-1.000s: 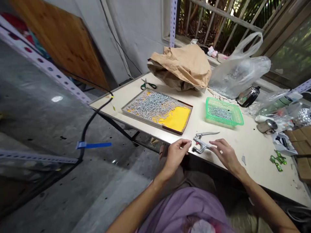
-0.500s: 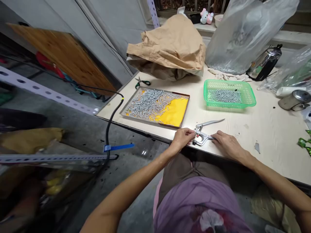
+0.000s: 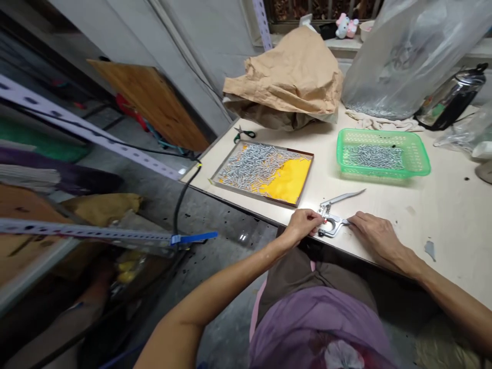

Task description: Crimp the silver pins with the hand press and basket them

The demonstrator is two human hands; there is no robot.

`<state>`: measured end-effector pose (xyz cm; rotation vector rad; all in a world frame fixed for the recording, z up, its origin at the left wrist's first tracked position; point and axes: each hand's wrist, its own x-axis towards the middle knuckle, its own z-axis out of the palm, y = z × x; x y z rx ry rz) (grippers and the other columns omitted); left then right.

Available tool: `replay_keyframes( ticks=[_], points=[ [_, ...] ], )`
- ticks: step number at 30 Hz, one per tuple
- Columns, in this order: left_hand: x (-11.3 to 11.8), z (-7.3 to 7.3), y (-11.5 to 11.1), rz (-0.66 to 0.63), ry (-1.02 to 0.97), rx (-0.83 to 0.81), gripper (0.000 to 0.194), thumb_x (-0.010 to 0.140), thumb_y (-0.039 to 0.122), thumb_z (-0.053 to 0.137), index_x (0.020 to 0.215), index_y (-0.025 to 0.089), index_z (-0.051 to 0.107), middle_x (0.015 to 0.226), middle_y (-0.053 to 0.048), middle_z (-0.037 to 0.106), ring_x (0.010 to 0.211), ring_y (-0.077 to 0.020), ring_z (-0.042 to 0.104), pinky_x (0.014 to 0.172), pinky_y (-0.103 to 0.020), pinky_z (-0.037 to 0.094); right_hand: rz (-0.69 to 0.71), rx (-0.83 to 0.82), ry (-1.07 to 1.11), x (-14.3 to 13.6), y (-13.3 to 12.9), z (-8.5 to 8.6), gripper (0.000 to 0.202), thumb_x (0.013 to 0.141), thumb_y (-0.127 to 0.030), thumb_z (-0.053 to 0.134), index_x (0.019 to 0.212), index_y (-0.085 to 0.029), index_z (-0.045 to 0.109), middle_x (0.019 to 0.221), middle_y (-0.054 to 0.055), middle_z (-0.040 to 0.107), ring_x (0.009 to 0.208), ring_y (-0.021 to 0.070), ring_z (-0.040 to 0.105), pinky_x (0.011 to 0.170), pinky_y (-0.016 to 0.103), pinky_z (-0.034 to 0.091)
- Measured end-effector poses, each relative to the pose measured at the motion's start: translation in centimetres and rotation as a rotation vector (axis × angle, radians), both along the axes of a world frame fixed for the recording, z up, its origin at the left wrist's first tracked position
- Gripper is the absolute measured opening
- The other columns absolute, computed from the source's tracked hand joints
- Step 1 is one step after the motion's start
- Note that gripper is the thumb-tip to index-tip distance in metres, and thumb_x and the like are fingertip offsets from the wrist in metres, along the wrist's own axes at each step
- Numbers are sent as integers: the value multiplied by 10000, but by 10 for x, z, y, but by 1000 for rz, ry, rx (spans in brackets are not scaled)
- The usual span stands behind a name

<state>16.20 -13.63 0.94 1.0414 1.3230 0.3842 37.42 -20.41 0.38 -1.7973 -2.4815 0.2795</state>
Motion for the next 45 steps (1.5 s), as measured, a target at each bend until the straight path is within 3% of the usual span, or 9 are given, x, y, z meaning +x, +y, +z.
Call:
replay_keyframes(
  ticks=[10,18,32,40,45],
  points=[
    [-2,-1,0,28,-51,-48,131,858,74,617,732,90,646,462,57,550,415,-50,528,447,-134,429,25,132,-43,1,4,-3,304,1026,-277,364,955,-202,650,854,34,664,783,159,597,576,278,322],
    [3,-1,-6,67,-22,-42,154,833,73,676,698,103,609,445,67,543,386,-45,528,435,-131,453,13,161,-8,1,2,-16,292,1023,-261,366,948,-197,642,848,40,647,780,151,572,580,269,295],
    [5,3,7,-165,244,-73,218,891,120,615,674,110,604,387,62,523,337,-52,499,404,-131,443,18,162,-2,2,-2,-16,266,1006,-198,374,951,-188,634,872,52,662,780,159,566,584,284,272],
    [6,0,4,-45,206,-75,93,856,132,664,770,99,663,416,78,507,357,-35,479,420,-122,436,10,236,-10,1,-2,-22,262,1007,-198,383,922,-182,630,839,42,652,749,146,565,564,280,266],
    [7,0,3,-92,238,-72,108,837,124,679,733,101,664,401,70,514,354,-53,502,417,-138,450,35,282,-23,2,-1,-26,257,1003,-187,392,900,-182,628,810,37,641,729,144,558,558,280,264]
  ],
)
